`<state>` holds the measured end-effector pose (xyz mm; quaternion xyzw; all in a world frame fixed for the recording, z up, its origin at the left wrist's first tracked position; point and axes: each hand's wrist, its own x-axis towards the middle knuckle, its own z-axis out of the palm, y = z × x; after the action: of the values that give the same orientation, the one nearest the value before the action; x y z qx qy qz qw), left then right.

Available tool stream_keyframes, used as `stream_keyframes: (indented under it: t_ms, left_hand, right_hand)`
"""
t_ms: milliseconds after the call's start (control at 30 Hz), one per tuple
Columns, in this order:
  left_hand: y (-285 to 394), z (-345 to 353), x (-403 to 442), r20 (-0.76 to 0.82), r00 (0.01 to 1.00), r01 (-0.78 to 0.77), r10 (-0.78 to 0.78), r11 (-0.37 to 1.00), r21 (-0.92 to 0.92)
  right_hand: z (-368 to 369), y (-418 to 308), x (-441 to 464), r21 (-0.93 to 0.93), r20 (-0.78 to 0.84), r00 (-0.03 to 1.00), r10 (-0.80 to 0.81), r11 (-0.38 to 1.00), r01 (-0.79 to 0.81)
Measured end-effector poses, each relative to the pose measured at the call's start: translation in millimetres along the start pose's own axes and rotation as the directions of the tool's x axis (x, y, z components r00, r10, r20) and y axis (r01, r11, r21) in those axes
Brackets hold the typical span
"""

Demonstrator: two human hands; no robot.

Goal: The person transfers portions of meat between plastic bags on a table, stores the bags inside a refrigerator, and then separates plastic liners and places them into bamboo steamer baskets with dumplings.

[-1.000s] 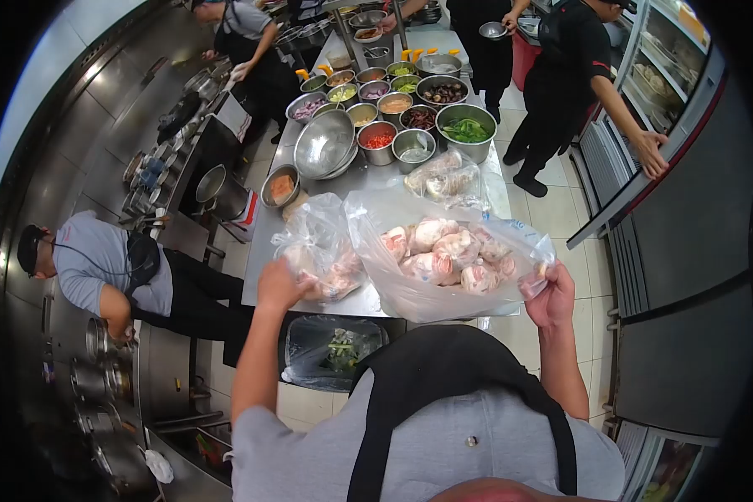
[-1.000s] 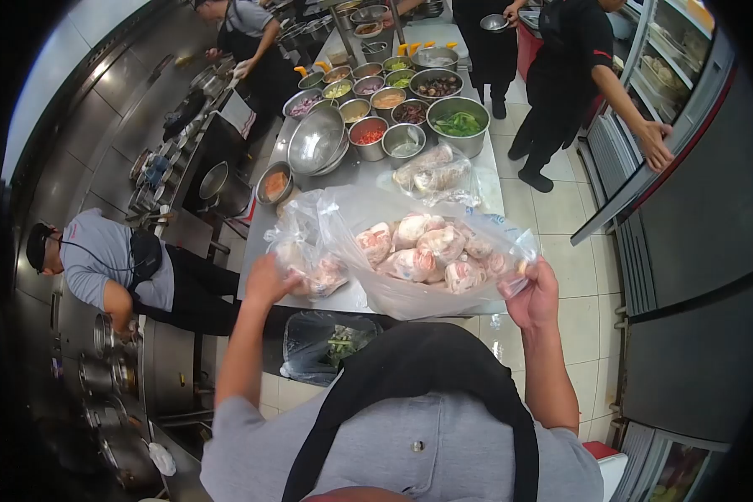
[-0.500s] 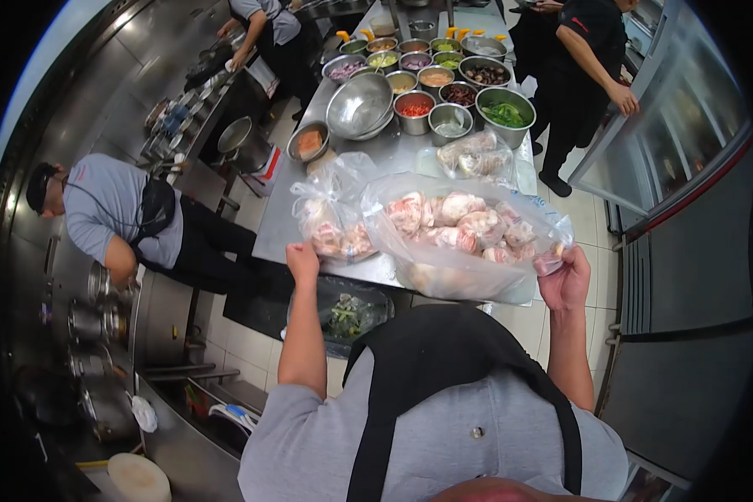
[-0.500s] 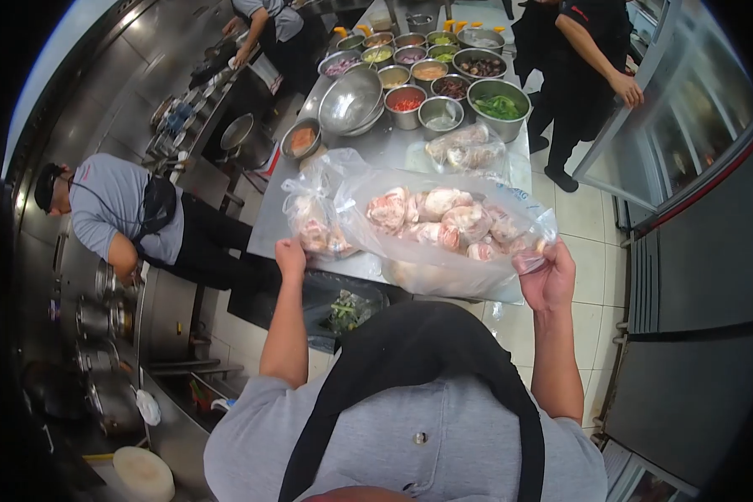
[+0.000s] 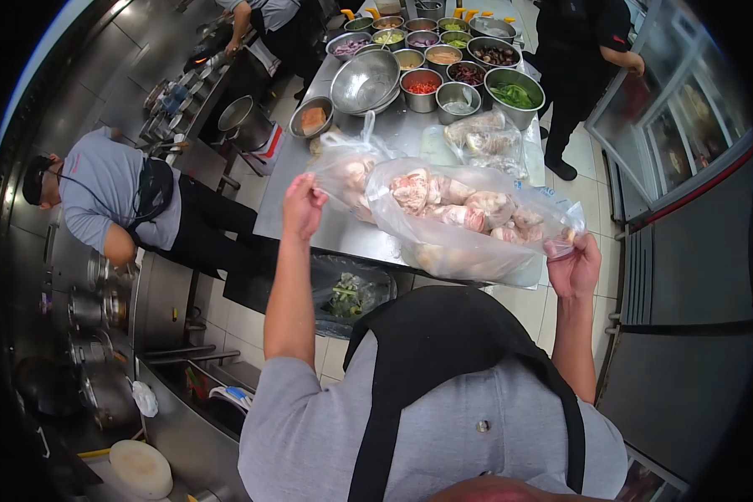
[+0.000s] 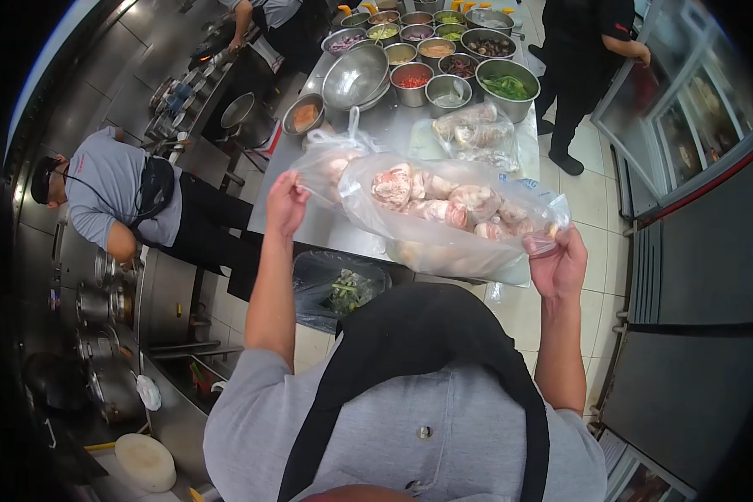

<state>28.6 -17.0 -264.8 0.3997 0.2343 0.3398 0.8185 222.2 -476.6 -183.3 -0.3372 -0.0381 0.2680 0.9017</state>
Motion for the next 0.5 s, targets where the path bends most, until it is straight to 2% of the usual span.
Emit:
stream_keyframes:
  t_ms: [33, 100, 133, 167, 200, 233, 267, 300, 367, 433, 467, 500]
  left_hand:
    - [5.9, -18.3, 1.7, 0.005, 1.000, -0.001, 0.002, 1.000, -0.006]
    - [17.3, -82.4, 3.2, -0.047, 0.987, 0.158, -0.151, 0.924, 0.348]
    - [16.6, -103.5, 3.5, -0.038, 0.988, 0.154, -0.150, 0.924, 0.350]
    - [15.3, -123.8, 1.8, -0.119, 0.993, 0.116, -0.024, 0.460, 0.880]
    - [14.7, -133.6, 1.4, -0.096, 0.987, 0.124, 0.126, -0.239, 0.963]
    - [16.3, -117.0, 4.0, -0.093, 0.987, 0.122, 0.128, -0.238, 0.964]
    - [19.4, -75.5, 2.1, 0.178, 0.934, -0.126, 0.309, -0.182, 0.975]
    - [19.9, -35.6, -1.6, 0.402, 0.778, -0.367, 0.483, -0.171, 0.914]
    - [12.9, 30.4, 9.1, 0.491, 0.778, -0.538, 0.391, 0.012, 0.843]
    - [-6.1, 38.3, 55.6, 0.487, 0.873, -0.486, 0.020, -0.025, 0.873]
    - [-16.1, 37.1, 71.1, 0.492, 0.870, -0.492, 0.022, -0.022, 0.870]
    - [-27.6, 35.7, 83.9, 0.372, 0.921, -0.389, -0.114, -0.204, 0.898]
  right_hand:
    - [1.9, -1.1, -1.0, -0.004, 0.002, 1.000, -0.006, 1.000, 0.006]
    - [8.1, -2.8, -6.8, -0.003, -0.004, 1.000, -0.026, 1.000, 0.026]
    - [10.7, -3.7, -8.8, -0.001, -0.004, 0.999, -0.036, 0.999, 0.036]
    - [13.5, -3.8, -11.5, -0.008, -0.031, 0.999, -0.032, 0.999, 0.031]
    - [15.7, -3.6, -13.1, -0.016, -0.060, 0.998, -0.024, 1.000, 0.023]
    - [17.8, -3.6, -11.6, -0.016, -0.057, 0.998, -0.027, 1.000, 0.026]
    - [19.3, -3.1, -10.6, -0.026, -0.093, 0.995, -0.033, 0.999, 0.031]
    - [20.1, -2.3, -11.7, -0.040, -0.131, 0.991, -0.034, 0.999, 0.029]
    - [19.5, -2.6, -10.0, -0.055, -0.096, 0.995, -0.028, 0.998, 0.023]
    - [13.7, -2.0, -7.3, -0.065, -0.060, 0.998, -0.028, 0.998, 0.024]
    - [7.7, -0.2, -4.7, -0.055, -0.050, 0.998, -0.034, 0.998, 0.032]
    - [4.2, -0.2, -4.7, -0.043, -0.044, 0.998, -0.042, 0.998, 0.040]
